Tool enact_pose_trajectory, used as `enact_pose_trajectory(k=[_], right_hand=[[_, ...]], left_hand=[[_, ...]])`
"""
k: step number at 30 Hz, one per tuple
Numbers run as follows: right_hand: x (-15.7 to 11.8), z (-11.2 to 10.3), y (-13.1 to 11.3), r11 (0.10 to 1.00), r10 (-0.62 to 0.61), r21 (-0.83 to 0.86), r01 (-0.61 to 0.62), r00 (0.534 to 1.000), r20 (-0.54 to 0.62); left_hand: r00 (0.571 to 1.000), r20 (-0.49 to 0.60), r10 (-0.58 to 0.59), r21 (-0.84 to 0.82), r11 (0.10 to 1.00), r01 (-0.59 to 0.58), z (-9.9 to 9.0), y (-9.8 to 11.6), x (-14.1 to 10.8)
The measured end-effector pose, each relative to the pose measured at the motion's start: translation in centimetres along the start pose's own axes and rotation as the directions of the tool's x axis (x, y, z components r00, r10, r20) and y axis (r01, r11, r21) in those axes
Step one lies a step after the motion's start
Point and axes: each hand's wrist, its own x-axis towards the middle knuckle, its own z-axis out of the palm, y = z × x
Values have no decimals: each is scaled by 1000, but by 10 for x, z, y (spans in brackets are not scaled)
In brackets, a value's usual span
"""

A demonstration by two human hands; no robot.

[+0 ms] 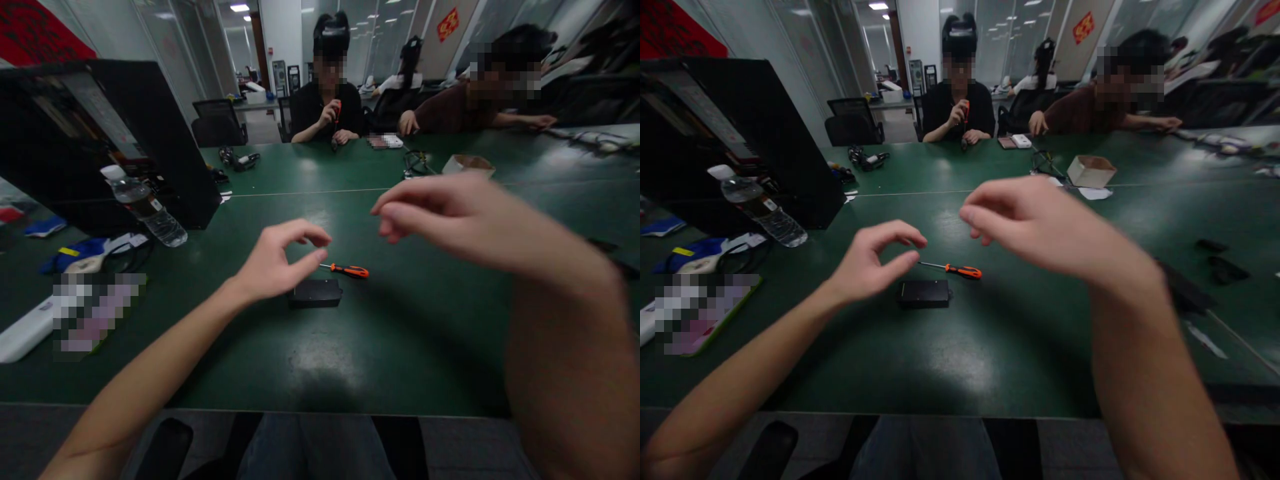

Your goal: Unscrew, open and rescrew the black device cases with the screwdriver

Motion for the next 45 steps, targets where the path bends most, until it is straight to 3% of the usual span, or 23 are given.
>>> enact_pose_trajectory(k=[2, 4, 6, 9, 12, 15, 17, 21, 24, 28, 31, 35, 45], right_hand=[[2, 42, 17, 979, 20, -204, 9, 990, 141], [-3, 85, 39, 949, 30, -314, 35, 979, 200], [-14, 118, 57, 960, 23, -273, 60, 956, 293], [-29, 139, 69, 977, -11, -196, 88, 931, 365], [-31, 139, 67, 997, -37, -48, 54, 954, 297], [-27, 133, 64, 987, -25, 161, 10, 996, 91], [-25, 128, 61, 953, 61, 301, -33, 995, -82], [-27, 119, 48, 870, 256, 493, -34, 884, -392], [-31, 118, 35, 838, 211, 533, 118, 831, -514], [-36, 125, 23, 841, 37, 449, 303, 795, -606], [-37, 128, 17, 835, -79, 354, 422, 728, -681], [-36, 126, 7, 844, -66, 310, 438, 659, -749], [-36, 137, 12, 831, -89, 343, 439, 712, -697]], left_hand=[[994, 95, -50, 21, 999, 48, 29, -20, -19], [987, 133, -94, 30, 995, 91, 48, -35, -39], [980, 152, -132, 26, 991, 130, 57, -45, -54], [979, 130, -155, 11, 988, 155, 64, -51, -63], [975, 133, -179, -33, 982, 185, 68, -53, -63], [967, 148, -207, -53, 975, 217, 70, -53, -61], [964, 156, -216, -56, 972, 227, 70, -53, -61], [958, 163, -235, -46, 968, 245, 68, -52, -62], [954, 171, -245, -45, 966, 255, 69, -51, -62], [955, 178, -237, -59, 966, 250, 69, -51, -62], [957, 179, -229, -67, 967, 244, 68, -51, -62], [956, 187, -226, -68, 968, 242, 67, -50, -61], [959, 184, -215, -76, 970, 232, 69, -52, -63]])
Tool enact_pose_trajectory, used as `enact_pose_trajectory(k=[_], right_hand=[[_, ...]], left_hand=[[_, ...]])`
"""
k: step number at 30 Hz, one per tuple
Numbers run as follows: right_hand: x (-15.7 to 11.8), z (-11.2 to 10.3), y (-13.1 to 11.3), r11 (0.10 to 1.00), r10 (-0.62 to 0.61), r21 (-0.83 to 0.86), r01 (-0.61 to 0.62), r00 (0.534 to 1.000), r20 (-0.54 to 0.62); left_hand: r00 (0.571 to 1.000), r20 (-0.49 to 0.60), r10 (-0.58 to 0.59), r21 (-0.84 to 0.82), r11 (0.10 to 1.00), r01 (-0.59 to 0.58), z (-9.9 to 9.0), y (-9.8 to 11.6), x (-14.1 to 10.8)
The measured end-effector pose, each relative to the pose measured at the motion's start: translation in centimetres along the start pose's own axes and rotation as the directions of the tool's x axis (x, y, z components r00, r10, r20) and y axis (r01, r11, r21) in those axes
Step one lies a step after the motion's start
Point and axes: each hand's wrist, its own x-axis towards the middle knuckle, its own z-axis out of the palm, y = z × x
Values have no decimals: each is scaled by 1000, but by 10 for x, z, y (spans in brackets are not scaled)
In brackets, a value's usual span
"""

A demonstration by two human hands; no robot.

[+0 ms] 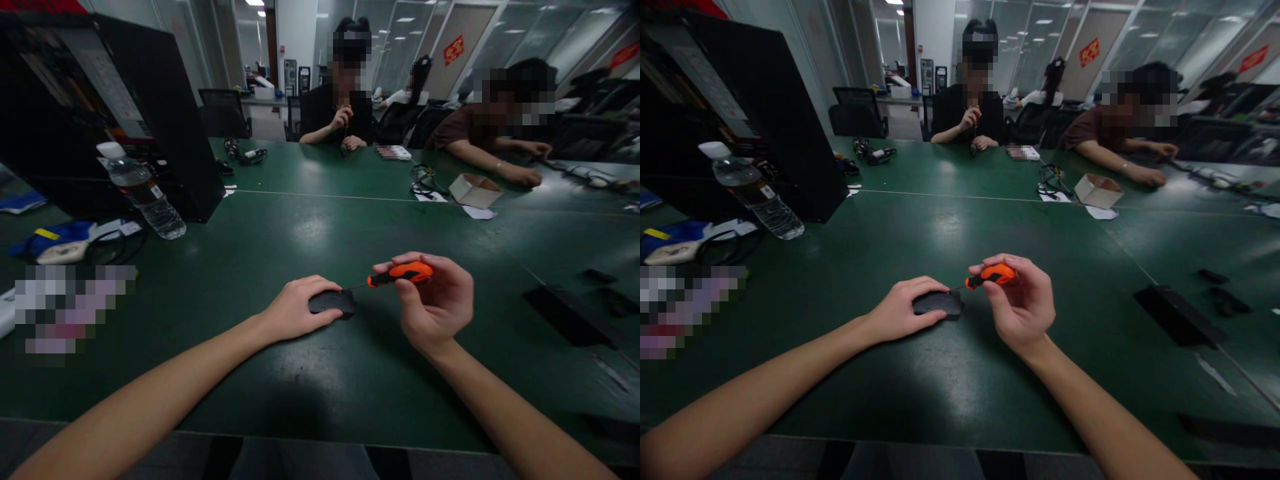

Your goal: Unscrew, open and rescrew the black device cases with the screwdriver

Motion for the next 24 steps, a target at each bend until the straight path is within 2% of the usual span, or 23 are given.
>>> enact_pose_trajectory(k=[6, 12, 14, 19, 21, 24], right_hand=[[-2, -3, 2, 998, 21, -65, -19, 999, 33], [0, -7, -2, 988, 152, -36, -149, 976, 154], [1, -9, -2, 981, 185, -85, -173, 968, 172], [16, -13, -3, 959, 187, -254, -129, 957, 220], [32, -9, -9, 936, 227, -329, -125, 929, 293], [65, 4, -25, 907, 308, -409, -100, 820, 482]], left_hand=[[1000, 10, -3, -5, 1000, 3, 0, -1, 0], [1000, 5, 4, -10, 1000, -4, 1, -2, -1], [1000, 1, -4, -2, 1000, 4, 2, -3, -1], [1000, -1, -16, 15, 1000, 16, 3, -4, -2], [1000, 3, -18, 18, 1000, 18, 2, -3, -1], [1000, 12, -28, 34, 999, 27, 1, -2, -1]])
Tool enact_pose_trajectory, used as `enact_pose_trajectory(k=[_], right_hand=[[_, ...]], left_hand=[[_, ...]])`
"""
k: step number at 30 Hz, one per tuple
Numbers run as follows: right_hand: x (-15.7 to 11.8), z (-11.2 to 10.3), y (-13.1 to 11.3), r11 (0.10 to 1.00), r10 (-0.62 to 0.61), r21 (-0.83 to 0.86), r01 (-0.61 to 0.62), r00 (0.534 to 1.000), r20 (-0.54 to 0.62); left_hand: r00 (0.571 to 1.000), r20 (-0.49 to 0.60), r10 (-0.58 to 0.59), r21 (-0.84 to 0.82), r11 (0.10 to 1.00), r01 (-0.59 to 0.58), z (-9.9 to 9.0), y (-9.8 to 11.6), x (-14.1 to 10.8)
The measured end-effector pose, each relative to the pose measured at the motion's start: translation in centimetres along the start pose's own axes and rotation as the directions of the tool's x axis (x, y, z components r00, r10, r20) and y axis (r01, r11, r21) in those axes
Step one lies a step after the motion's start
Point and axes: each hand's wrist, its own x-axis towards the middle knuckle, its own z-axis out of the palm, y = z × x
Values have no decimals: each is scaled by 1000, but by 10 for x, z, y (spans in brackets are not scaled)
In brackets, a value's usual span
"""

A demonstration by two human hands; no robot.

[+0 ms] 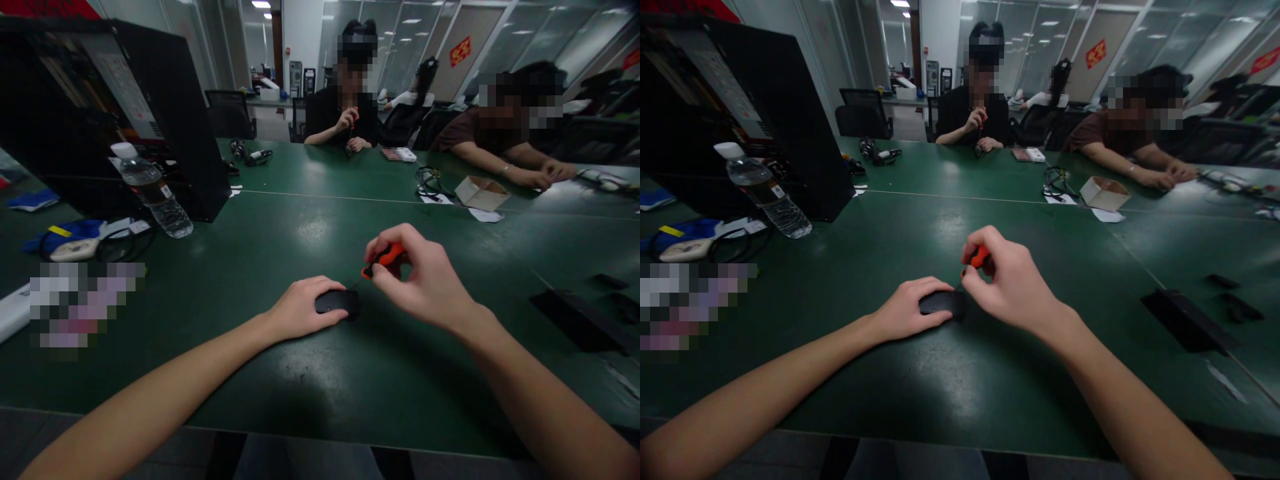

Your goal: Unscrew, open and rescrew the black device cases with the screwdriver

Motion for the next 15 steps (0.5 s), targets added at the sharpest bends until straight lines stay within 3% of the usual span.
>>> enact_pose_trajectory(k=[4, 8, 11, 15], right_hand=[[36, -13, -26, 990, -35, -119, 72, 958, 285], [52, -25, -26, 971, -22, -202, 130, 886, 463], [52, -33, -18, 951, -27, -252, 180, 859, 511], [49, -33, -12, 941, 4, -298, 161, 873, 487]], left_hand=[[1000, 6, -13, 8, 1000, 13, -1, 0, 1], [1000, -9, -28, 6, 1000, 28, -2, 0, 1], [999, -13, -36, 4, 999, 36, -4, 1, 1], [999, -3, -41, 7, 999, 41, -5, 1, 1]])
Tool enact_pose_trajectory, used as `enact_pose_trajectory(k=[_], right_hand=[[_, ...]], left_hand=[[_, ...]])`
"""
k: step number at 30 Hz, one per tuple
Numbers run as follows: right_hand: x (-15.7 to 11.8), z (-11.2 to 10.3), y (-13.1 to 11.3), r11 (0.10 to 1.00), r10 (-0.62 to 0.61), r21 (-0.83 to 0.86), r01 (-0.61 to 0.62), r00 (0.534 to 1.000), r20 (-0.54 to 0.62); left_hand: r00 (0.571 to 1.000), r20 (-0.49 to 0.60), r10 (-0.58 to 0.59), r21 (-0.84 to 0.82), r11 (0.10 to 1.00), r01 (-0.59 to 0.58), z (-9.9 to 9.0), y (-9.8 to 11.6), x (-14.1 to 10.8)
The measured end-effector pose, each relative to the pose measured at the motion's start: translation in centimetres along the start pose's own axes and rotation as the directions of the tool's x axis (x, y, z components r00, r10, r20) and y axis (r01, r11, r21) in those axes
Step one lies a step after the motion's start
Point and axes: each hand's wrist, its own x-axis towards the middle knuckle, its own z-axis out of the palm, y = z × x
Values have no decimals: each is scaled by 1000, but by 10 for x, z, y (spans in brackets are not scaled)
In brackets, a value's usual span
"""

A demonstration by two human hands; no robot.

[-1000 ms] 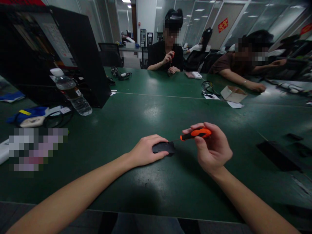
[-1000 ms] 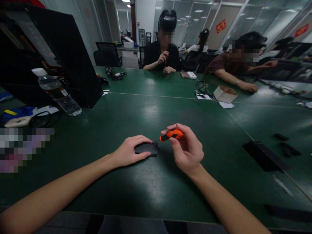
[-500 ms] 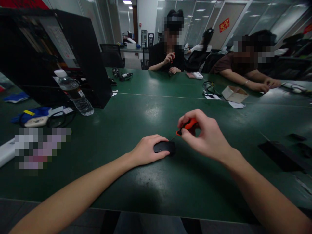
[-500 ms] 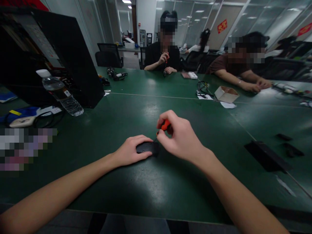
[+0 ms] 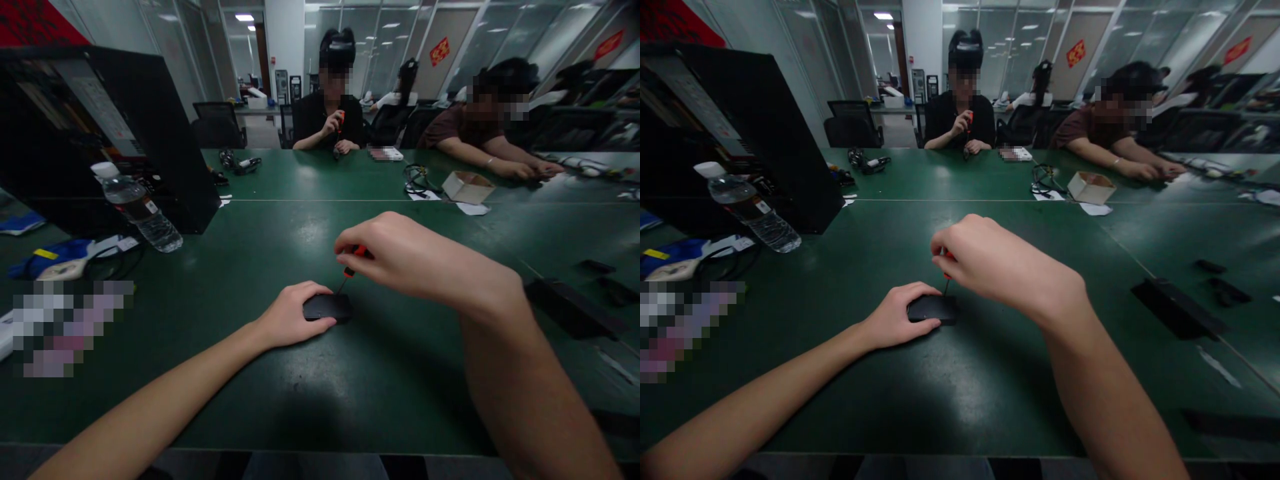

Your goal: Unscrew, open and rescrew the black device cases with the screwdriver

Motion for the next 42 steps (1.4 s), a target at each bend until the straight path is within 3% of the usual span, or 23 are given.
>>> enact_pose_trajectory(k=[3, 8, 15, 23, 35, 40, 42], right_hand=[[0, 3, -2, 990, -114, 79, 115, 993, -23], [4, 2, -8, 995, -72, 66, 75, 996, -45], [5, -6, -20, 963, -159, 189, 190, 973, -169], [11, 2, -23, 954, -186, 230, 191, 982, -41], [7, 5, -34, 938, -283, 200, 282, 959, -23], [3, 6, -36, 984, -161, 77, 160, 987, 6], [2, 7, -35, 980, -178, 93, 178, 984, -10]], left_hand=[[1000, -1, 1, 6, 1000, -1, -1, 0, 0], [1000, -14, -24, 6, 1000, 24, 0, 1, 0], [999, 8, -43, -33, 998, 44, 0, 2, 1], [999, 1, -42, -52, 998, 42, 1, 0, 0], [999, -5, -33, -48, 998, 32, 3, -4, -2], [1000, -29, -11, -35, 999, 10, 4, -5, -2], [999, -27, -20, -18, 1000, 20, 4, -4, -2]])
